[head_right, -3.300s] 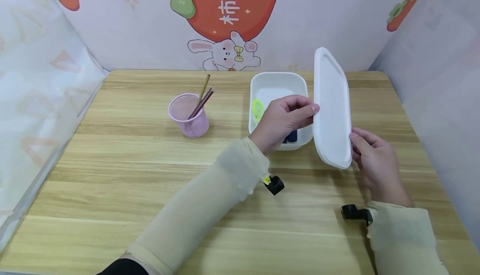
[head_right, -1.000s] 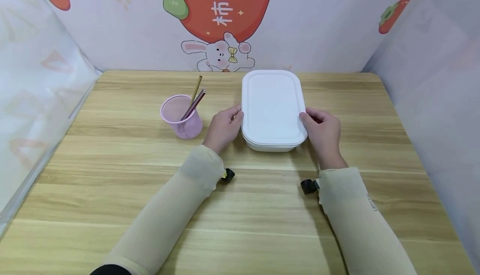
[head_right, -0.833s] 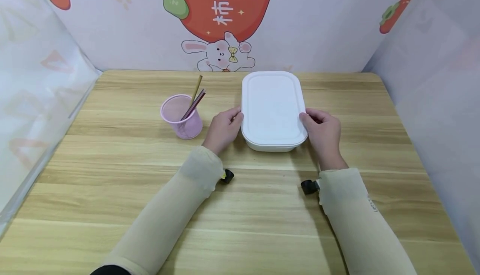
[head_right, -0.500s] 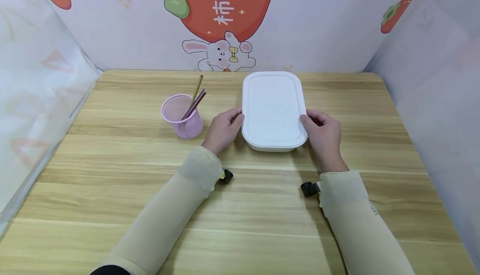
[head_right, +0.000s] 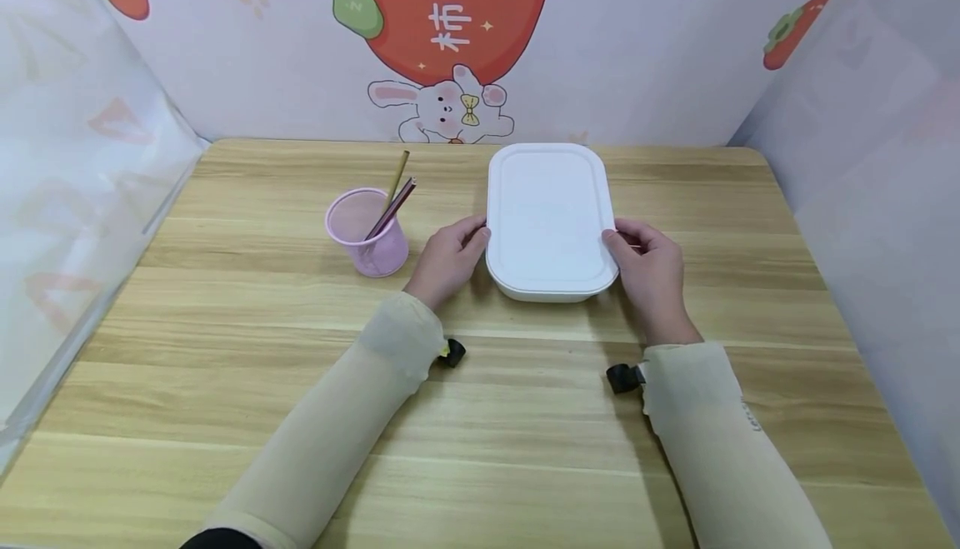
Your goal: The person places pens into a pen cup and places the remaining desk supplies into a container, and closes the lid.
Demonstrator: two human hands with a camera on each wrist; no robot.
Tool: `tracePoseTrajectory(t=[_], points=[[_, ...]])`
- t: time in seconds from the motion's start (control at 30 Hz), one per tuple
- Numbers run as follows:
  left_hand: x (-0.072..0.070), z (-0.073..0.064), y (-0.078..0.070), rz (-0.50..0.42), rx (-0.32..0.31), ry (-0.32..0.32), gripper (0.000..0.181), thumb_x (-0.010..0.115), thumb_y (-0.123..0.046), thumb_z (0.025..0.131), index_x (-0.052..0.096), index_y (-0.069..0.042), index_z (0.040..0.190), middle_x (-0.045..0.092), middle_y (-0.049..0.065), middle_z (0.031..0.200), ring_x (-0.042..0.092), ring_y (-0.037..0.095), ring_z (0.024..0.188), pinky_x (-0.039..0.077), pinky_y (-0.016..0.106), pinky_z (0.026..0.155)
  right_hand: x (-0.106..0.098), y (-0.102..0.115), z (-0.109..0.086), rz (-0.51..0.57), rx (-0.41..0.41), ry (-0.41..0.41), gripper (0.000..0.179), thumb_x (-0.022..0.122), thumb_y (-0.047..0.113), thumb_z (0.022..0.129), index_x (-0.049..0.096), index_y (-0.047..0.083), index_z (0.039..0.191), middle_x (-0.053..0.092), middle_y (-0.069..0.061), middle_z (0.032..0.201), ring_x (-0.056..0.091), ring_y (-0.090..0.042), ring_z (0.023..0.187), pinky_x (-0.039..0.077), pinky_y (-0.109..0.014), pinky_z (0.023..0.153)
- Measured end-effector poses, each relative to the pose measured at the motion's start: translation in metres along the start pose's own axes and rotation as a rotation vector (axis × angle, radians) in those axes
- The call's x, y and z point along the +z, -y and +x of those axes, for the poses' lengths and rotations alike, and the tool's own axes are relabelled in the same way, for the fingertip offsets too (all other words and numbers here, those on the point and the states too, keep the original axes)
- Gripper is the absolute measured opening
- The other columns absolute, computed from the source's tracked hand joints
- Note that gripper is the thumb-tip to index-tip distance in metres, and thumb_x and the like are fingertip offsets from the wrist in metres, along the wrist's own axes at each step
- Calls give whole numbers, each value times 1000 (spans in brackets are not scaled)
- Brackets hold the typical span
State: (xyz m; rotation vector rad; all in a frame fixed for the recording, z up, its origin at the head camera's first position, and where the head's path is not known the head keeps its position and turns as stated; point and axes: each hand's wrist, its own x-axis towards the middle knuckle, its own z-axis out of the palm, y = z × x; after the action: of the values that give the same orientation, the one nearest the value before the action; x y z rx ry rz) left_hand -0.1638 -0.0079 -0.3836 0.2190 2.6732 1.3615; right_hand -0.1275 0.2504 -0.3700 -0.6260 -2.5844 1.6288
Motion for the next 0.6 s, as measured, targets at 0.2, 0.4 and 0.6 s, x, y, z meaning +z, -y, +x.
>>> tracePoseTrajectory(t=[0.2,0.4,0.6], points=[[-3,-4,6,-48,11,40,49,45,-44,95,44,-23,140,58,-10,123,54,4,107,44,25,95,-2,-2,-6,-35,-72,28,50,56,51,87,57,22,128,56,-1,121,50,-14,102,48,-18,77],[-16,-21,9,-34,54,109,58,47,-49,93,34,-26,144,47,-6,138,49,11,120,40,31,101,-9,0,-22,-116,-211,45,58,54,46,90,45,15,138,46,-5,138,45,-21,123,41,-39,100],[-41,-56,10,141,199,134,59,50,-44,93,29,-25,146,40,-5,143,51,15,118,34,32,107,-21,0,-43,-183,-343,121,70,56,40,91,22,19,149,23,-3,152,24,-27,137,23,-54,109]])
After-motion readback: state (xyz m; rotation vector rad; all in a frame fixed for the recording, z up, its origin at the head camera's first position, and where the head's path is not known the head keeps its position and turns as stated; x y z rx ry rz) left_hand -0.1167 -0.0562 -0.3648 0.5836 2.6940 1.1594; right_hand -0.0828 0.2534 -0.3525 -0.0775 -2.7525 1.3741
